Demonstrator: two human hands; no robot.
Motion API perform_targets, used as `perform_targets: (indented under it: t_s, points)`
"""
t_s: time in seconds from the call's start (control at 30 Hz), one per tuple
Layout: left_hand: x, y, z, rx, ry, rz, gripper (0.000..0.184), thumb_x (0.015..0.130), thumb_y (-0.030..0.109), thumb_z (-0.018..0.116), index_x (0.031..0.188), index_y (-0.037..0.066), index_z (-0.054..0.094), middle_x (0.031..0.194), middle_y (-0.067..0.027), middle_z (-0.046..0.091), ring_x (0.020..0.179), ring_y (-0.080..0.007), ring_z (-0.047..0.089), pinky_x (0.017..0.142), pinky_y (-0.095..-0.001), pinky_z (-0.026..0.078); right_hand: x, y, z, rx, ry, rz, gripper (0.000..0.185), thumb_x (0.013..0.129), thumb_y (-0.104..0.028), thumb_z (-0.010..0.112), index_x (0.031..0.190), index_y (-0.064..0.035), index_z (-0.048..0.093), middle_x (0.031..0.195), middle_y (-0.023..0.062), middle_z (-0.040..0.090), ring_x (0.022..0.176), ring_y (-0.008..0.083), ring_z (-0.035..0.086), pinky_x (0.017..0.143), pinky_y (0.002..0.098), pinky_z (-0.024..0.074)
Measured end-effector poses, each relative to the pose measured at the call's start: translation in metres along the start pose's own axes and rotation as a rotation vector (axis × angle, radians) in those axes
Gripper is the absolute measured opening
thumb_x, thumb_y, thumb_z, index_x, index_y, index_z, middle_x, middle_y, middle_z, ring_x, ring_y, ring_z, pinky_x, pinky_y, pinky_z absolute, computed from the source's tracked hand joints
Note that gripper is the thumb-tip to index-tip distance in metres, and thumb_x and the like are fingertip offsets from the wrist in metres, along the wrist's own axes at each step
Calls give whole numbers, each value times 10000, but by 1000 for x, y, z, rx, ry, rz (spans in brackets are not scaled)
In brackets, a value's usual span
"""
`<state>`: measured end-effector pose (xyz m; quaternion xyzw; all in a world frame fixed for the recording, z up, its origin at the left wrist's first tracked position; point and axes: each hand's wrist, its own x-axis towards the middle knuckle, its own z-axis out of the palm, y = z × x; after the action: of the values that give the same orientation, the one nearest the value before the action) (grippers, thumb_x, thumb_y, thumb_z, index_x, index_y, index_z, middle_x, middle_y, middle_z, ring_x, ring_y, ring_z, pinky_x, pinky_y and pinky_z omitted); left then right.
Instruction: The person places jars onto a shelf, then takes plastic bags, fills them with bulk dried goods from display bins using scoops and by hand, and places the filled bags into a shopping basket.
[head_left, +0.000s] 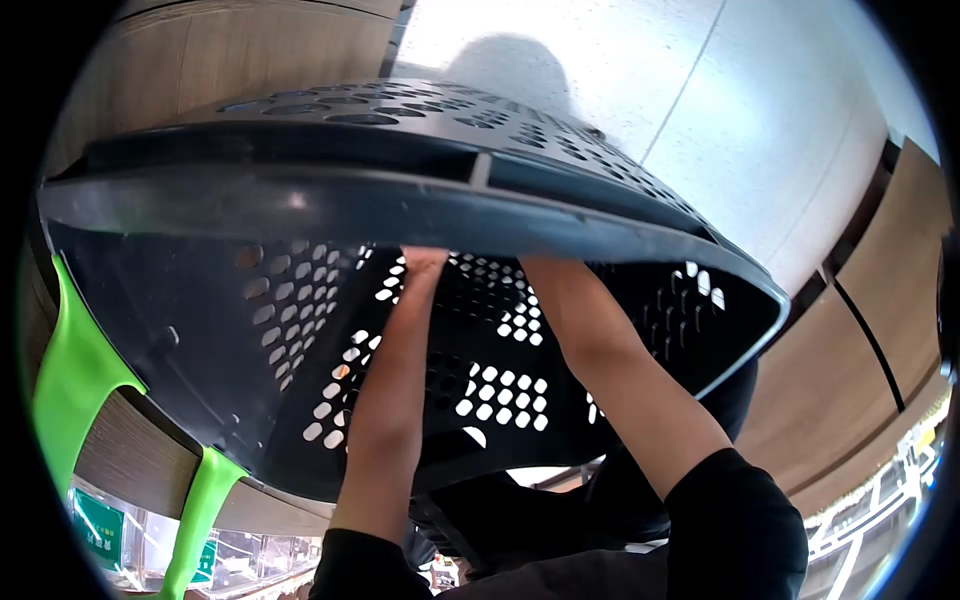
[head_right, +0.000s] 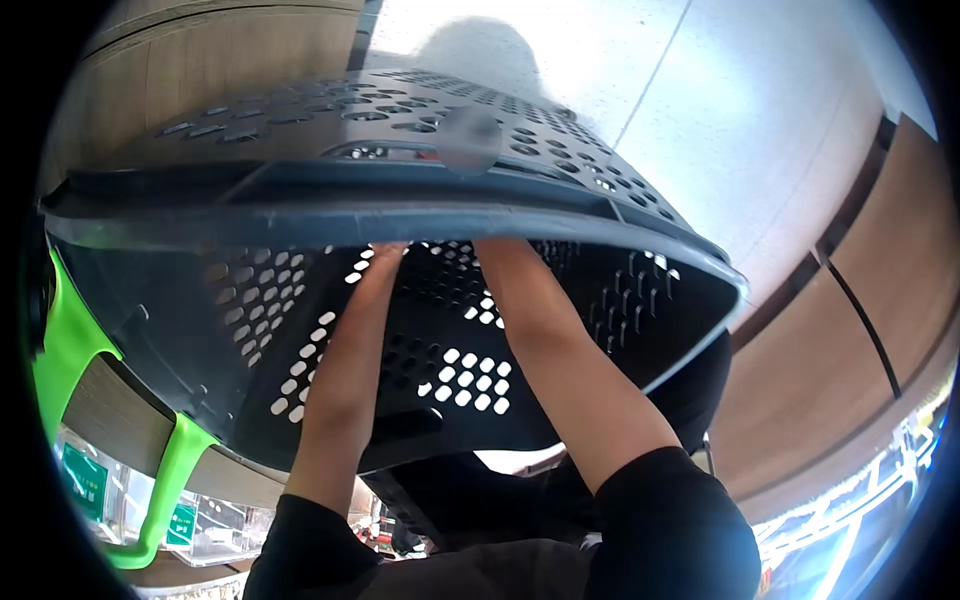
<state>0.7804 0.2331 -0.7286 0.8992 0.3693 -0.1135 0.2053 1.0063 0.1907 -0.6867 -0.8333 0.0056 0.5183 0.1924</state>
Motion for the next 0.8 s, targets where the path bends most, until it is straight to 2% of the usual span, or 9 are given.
perform_targets:
  t_s: [0.07,0.17,0.27,0.33,0.37,0.5,0.67,0.77,0.8]
  points:
    - [3,-2,5,-107,17,8,750,777,354,732,1429,117,448,1459,-149,475,1213,-386,556,1058,-395,444,3,-17,0,-21,-18,-11,684,762,-449,734,1190,58,568,1164,223,667,1062,350,655,901,406,509]
    - [23,84,-118,-263,-260,-489,649,711,208,816,1268,95,503,1215,-216,570,1101,-408,609,943,-445,504,-14,-33,-16,-49,-55,-41,746,729,-481,754,1194,68,559,1162,225,669,1056,343,660,895,392,516]
    - [7,113,-170,-289,-355,-454,679,679,193,859,1257,94,518,1178,-222,606,1080,-376,622,928,-424,503,-49,12,-32,75,105,7,769,684,-455,783,1195,77,564,1108,203,692,1033,313,674,895,366,520]
    - [-20,126,-204,-333,-348,-389,690,659,175,849,1261,136,514,1192,-196,552,1109,-385,586,961,-433,494,-87,55,-51,226,-19,-32,823,671,-448,792,1225,108,541,1119,242,675,1082,337,657,940,370,499]
    - [-34,141,-233,-346,-331,-360,694,651,159,848,1259,138,516,1173,-188,552,1105,-376,581,966,-424,490,-122,60,-75,227,-25,-43,892,648,-482,793,1236,130,519,1157,281,657,1123,366,640,974,378,487]
    - [-109,173,-368,-518,-284,-87,633,637,162,846,1205,73,581,1149,-177,583,1103,-353,581,968,-406,477,-318,42,-185,272,-147,26,753,702,-385,808,1263,39,538,1128,185,679,1026,284,666,936,344,484]
    - [-253,228,-596,-928,-401,-99,802,661,105,856,1373,90,486,1095,-90,630,1011,-195,616,895,-323,495,-576,13,-325,-49,-247,-432,694,697,-305,828,1234,6,520,1015,167,657,952,263,656,859,371,505]
    - [-326,250,-689,-1336,-401,-152,962,643,37,859,1474,131,384,1134,-104,630,1037,-194,605,900,-341,494,-717,-22,-404,-193,-216,-655,838,666,-237,848,1373,-98,420,1108,195,619,1024,398,636,898,415,500]
    - [-344,251,-704,-1442,-354,-55,1030,666,187,899,1512,113,317,1130,-117,633,1038,-205,616,894,-343,500,-750,-33,-424,-223,-248,-686,853,654,-218,858,1375,-113,414,1109,182,623,1036,394,635,898,409,501]
